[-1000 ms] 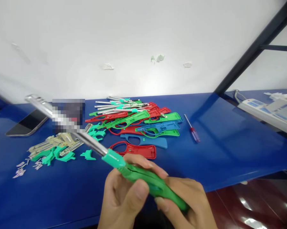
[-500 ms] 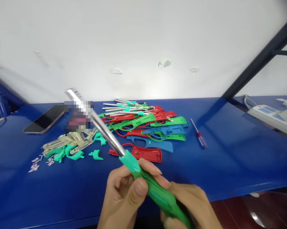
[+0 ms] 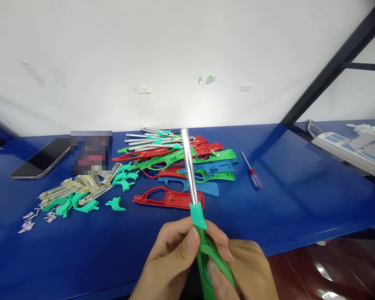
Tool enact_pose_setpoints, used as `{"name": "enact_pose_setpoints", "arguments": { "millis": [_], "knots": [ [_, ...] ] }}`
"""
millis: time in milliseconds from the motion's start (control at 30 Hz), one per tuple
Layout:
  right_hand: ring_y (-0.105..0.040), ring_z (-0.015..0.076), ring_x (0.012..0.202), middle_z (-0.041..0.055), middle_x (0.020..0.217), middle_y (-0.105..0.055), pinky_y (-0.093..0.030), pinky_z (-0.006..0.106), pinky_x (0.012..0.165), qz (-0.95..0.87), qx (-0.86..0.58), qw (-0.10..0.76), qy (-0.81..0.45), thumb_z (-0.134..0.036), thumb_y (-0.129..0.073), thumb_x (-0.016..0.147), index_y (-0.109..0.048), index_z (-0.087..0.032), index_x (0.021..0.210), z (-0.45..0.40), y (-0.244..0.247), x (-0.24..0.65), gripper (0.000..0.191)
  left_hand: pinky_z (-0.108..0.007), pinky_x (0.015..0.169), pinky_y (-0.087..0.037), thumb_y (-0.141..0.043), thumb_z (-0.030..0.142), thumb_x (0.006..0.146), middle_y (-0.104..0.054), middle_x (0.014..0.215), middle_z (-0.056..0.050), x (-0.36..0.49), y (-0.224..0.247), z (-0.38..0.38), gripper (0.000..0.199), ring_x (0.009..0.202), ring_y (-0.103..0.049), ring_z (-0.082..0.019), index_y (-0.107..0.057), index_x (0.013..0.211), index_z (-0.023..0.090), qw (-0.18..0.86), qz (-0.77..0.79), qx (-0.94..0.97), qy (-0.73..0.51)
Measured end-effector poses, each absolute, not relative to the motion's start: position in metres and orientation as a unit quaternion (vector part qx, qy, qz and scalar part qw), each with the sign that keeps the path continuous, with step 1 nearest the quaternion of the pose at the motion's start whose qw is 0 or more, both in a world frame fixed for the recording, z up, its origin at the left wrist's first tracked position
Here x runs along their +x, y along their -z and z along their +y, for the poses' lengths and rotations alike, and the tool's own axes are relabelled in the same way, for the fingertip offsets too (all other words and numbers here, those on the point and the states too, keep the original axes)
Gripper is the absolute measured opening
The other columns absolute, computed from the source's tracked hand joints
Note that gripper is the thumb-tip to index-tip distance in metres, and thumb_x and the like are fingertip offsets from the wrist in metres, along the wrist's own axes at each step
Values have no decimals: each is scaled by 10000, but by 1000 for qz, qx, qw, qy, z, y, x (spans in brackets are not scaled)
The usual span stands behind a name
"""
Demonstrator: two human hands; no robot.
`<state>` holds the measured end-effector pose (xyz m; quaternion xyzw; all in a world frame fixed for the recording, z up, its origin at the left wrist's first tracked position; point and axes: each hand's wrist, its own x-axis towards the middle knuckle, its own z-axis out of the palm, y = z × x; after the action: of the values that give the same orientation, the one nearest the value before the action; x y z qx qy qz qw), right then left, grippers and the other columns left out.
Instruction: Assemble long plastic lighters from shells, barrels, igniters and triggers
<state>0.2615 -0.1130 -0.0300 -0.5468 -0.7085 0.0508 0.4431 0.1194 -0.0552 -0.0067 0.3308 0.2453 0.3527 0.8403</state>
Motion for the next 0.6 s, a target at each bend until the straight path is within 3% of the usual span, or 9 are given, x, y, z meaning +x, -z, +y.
{"name": "enact_pose_setpoints", "arguments": {
  "millis": [200,367,600],
  "knots": [
    [-711,119,471,-44,567,-714,-516,242,518,-696,-565,442,-38,-570,-351,1169,-719,-244,716,-113,22,266,669,-337,906,-574,-806,501,975,-757,926,-87,125,17,-57,316,1026,-715,-260,-813,892,197,824,210,378,-366],
    [-774,159,563,15,722,-825,-542,263,558,-646,-631,429,32,-501,-396,1171,-782,-251,742,-114,25,259,629,-359,942,-575,-804,482,984,-720,824,-53,132,23,-52,288,933,-720,-234,-796,907,205,822,185,388,-374],
    [-758,160,550,23,646,-776,-564,258,558,-667,-614,420,49,-459,-359,1179,-744,-234,659,-113,25,259,685,-403,1060,-543,-829,448,972,-736,805,-44,127,21,-57,229,993,-735,-250,-806,961,220,826,212,364,-374]
  ]
}}
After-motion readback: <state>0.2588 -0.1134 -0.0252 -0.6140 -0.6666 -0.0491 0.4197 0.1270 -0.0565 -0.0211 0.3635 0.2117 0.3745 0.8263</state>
